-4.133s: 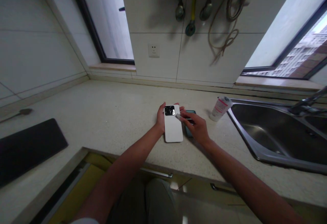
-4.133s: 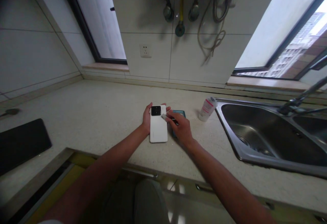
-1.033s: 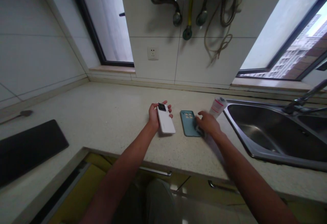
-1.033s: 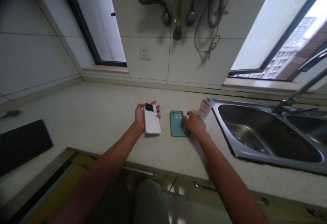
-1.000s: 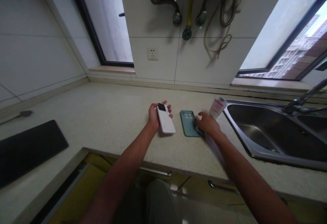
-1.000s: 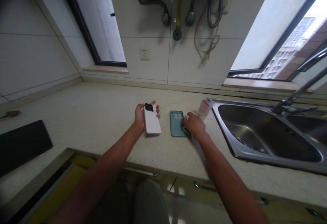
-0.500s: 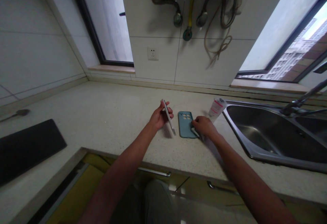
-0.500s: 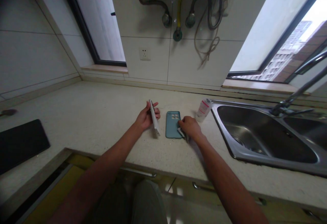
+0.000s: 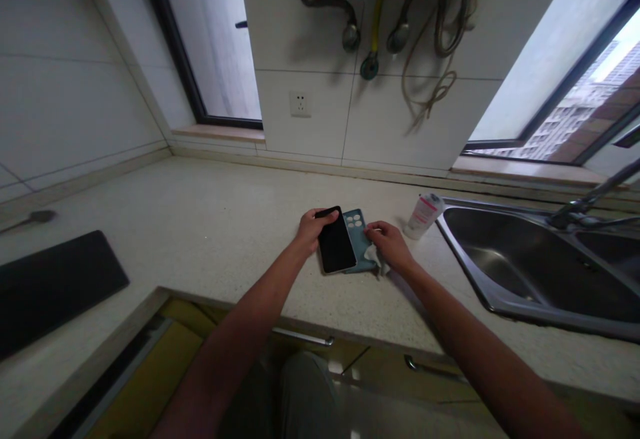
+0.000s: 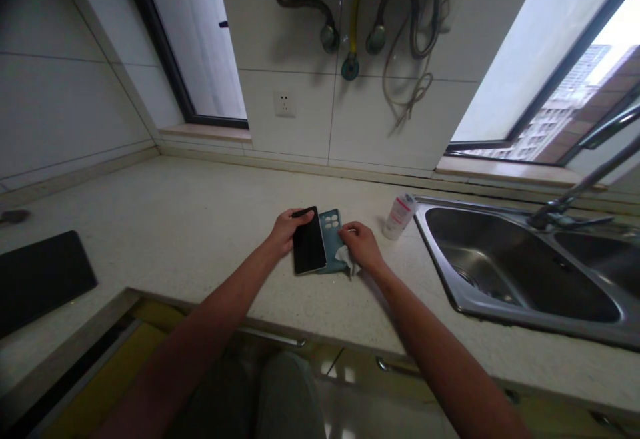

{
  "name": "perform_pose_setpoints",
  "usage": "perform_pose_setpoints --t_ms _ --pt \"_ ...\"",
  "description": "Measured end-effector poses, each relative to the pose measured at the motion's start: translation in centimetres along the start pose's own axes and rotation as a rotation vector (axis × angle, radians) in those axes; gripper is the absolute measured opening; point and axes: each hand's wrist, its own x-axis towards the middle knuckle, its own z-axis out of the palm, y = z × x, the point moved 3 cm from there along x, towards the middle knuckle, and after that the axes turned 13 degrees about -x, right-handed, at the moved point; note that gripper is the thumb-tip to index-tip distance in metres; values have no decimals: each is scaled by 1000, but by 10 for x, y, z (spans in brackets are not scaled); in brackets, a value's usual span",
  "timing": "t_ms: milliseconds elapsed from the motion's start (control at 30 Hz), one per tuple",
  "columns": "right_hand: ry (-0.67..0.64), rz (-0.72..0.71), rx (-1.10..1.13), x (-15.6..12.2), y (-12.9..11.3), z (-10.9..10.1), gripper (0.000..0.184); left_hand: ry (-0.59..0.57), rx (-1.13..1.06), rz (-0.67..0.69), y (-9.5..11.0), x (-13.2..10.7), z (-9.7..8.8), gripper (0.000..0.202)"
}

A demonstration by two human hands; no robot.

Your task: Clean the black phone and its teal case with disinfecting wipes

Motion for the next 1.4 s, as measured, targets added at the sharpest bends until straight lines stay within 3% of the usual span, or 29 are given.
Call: perform_pose_setpoints --t_ms 300,767,1133,1300,1400 --pt "-137 -59 164 -14 -14 14 36 62 158 126 5 -7 1 48" --pt "-204 -99 231 -22 -13 30 41 76 236 187 3 -11 7 59" --pt "-252 -89 277 -26 -17 36 46 78 398 365 6 -19 12 64" --pt "-270 -25 357 -28 -21 38 51 70 242 325 2 -15 13 72" --pt "-248 -8 363 -27 -20 37 50 49 122 253 -1 -11 14 58"
